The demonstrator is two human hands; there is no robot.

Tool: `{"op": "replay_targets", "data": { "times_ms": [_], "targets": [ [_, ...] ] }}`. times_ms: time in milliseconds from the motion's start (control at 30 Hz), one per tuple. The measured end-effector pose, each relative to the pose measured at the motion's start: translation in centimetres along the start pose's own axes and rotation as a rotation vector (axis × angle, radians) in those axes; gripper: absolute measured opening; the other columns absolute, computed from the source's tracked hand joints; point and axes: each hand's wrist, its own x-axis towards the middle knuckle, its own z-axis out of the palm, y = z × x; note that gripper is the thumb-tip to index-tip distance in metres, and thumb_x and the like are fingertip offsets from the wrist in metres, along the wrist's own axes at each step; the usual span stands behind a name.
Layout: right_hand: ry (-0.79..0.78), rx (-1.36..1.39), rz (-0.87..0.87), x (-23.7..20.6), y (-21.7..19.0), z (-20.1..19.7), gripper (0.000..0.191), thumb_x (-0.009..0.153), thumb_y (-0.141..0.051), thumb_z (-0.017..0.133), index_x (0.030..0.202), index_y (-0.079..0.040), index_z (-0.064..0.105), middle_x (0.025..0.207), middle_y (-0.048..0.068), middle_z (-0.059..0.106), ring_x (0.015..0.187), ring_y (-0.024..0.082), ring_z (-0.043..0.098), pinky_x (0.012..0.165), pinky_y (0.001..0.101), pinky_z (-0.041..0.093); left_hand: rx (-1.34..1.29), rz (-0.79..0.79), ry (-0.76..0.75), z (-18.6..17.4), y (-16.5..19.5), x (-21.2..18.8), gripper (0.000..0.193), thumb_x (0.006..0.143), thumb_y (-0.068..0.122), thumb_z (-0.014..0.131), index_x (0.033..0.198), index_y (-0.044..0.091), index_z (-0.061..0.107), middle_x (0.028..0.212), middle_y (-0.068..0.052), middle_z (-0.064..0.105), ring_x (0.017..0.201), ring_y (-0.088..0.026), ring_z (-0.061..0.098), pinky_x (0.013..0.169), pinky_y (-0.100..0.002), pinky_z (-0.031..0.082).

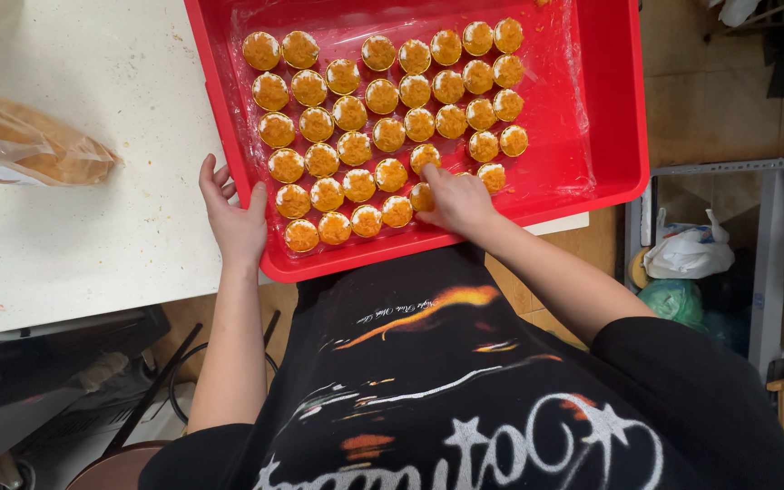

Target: The person arranges small round pastries in a red tray lined with plastic wrap. They place each pastry by hand into neat rows, then gather small crumbs from the tray and form them into a ball.

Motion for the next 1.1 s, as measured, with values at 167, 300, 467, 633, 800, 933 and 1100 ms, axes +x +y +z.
{"op": "replay_targets", "data": {
  "times_ms": [167,300,467,633,800,933,1100],
  "targets": [
    [0.024,-0.031,0.021,0.1,-0.2,0.6,0.057,0.073,-0.031,0.083,0.111,-0.009,0.048,0.088,0.014,0.070,0.074,0.037,0.070,0.062,0.0495,0.053,-0.004,0.005,0.000,-0.1,-0.2,-0.1,0.078,0.098,0.001,0.071,0.161,0.005,0.025,0.149,-0.019,0.051,0.129,-0.025,0.058,0.104,-0.036,0.060],
    [0.031,-0.050,-0.013,0.1,0.0,0.5,0.058,0.070,-0.028,0.082,0.111,-0.006,0.048,0.086,0.015,0.069,0.072,0.037,0.070,0.059,0.0494,0.053,0.000,-0.006,0.007,0.0,-0.2,0.0,0.078,0.097,0.001,0.071,0.160,0.005,0.026,0.149,-0.018,0.051,0.128,-0.024,0.060,0.102,-0.036,0.060],
    [-0.038,-0.060,-0.046,0.1,0.0,0.0,0.059,0.068,-0.027,0.083,0.112,-0.008,0.049,0.084,0.014,0.069,0.070,0.037,0.069,0.058,0.0494,0.053,0.003,0.000,0.007,0.0,-0.2,0.0,0.078,0.098,0.002,0.071,0.161,0.005,0.025,0.150,-0.018,0.050,0.129,-0.025,0.060,0.102,-0.036,0.060],
    [-0.075,-0.062,-0.084,0.3,-0.4,-0.8,0.064,0.066,-0.028,0.086,0.114,-0.008,0.049,0.085,0.013,0.069,0.070,0.037,0.069,0.058,0.0494,0.052,0.007,0.011,-0.002,-0.1,-0.1,0.0,0.077,0.099,0.002,0.071,0.161,0.004,0.025,0.150,-0.019,0.049,0.131,-0.025,0.058,0.104,-0.036,0.059],
    [-0.152,-0.031,-0.049,0.2,-0.2,-2.0,0.075,0.060,-0.042,0.093,0.113,-0.009,0.049,0.088,0.015,0.069,0.078,0.037,0.069,0.063,0.0506,0.053,0.026,0.024,-0.004,-0.1,-0.1,-0.1,0.078,0.099,0.001,0.071,0.161,0.004,0.025,0.149,-0.020,0.051,0.130,-0.025,0.058,0.104,-0.037,0.059],
    [-0.040,0.066,0.109,0.3,1.5,-2.8,0.064,0.073,-0.046,0.091,0.112,-0.012,0.053,0.098,0.012,0.073,0.088,0.035,0.072,0.073,0.0487,0.055,0.005,-0.005,0.003,-0.1,0.0,0.0,0.077,0.098,0.001,0.071,0.160,0.005,0.025,0.149,-0.019,0.051,0.128,-0.024,0.060,0.103,-0.036,0.060],
    [0.204,0.193,0.261,2.6,2.6,-1.6,0.069,0.069,-0.039,0.093,0.113,-0.008,0.051,0.104,0.010,0.074,0.093,0.033,0.072,0.075,0.0481,0.056,0.005,-0.009,0.000,-0.1,0.0,0.0,0.077,0.098,0.001,0.071,0.160,0.004,0.026,0.149,-0.018,0.049,0.128,-0.024,0.060,0.102,-0.036,0.060]
  ]
}}
